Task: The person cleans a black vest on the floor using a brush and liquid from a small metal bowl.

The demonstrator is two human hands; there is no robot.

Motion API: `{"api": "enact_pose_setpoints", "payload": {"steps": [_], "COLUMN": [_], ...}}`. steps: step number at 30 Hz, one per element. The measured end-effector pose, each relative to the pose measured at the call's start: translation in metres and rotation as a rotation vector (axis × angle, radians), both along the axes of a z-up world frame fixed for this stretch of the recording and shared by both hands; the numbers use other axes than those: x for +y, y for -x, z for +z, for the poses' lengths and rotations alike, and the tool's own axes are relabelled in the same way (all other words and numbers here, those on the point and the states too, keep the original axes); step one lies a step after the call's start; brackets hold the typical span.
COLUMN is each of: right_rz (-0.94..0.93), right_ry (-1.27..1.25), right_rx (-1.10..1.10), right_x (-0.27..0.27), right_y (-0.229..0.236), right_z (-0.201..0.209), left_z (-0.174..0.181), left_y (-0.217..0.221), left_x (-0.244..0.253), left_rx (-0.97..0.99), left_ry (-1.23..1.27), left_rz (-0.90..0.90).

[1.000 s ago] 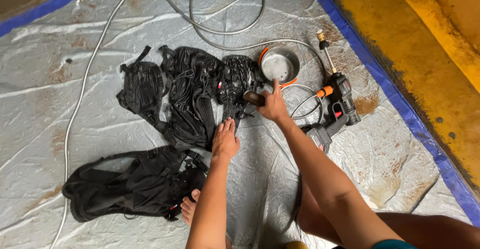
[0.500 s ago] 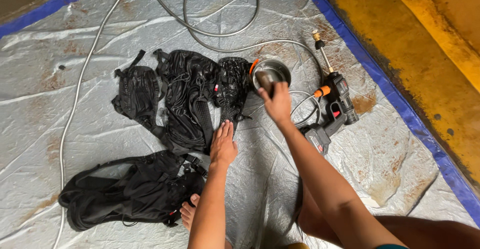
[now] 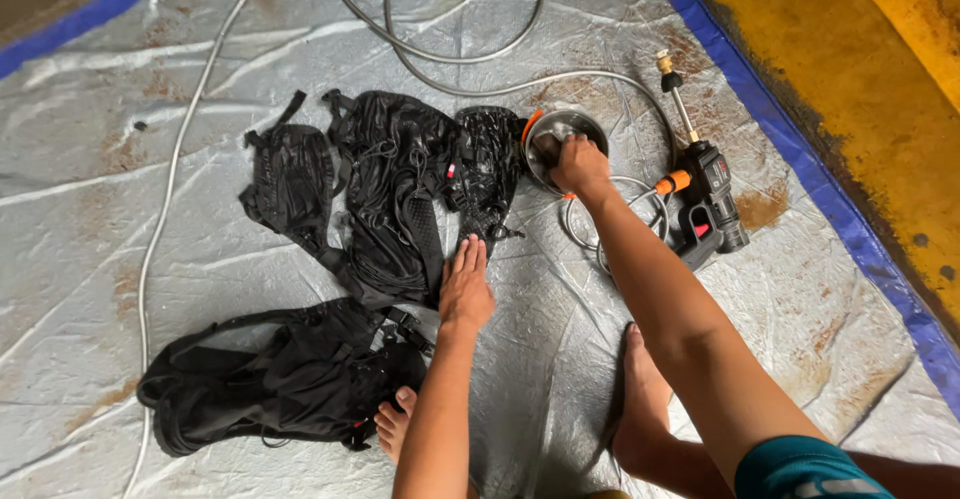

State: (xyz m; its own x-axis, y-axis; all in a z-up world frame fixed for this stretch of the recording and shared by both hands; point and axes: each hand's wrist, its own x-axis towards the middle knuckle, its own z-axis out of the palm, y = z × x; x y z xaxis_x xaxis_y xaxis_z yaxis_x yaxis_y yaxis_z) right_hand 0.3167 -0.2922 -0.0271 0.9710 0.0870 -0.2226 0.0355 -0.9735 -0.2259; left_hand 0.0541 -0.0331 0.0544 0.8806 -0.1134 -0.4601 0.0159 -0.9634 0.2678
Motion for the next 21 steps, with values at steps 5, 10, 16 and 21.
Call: {"api": "enact_pose_setpoints", "payload": {"steps": [5, 10, 16, 21], "right_rz": [-0.006, 0.416, 0.757, 0.629], "right_ry": [-0.223, -0.56, -0.296, -0.251], "right_rx": [-0.259, -0.419, -0.55, -0.507], "right_x": [0.048, 0.098, 0.112, 0.1], "right_y": [0.082, 0.145, 0.177, 0.169], "right_z": [0.148, 0.14, 0.092, 0.048], "left_z": [-0.006, -0.008, 0.022, 0.031], "left_y": [-0.002, 0.021, 0.031, 0.034], "left_x": [0.006, 0.015, 0.012, 0.017], "left_rx": [-0.01, -0.229, -0.143, -0.04], "left_ry": [0.013, -0.04, -0.132, -0.035], "left_rz": [-0.019, -0.045, -0.01, -0.051]}}
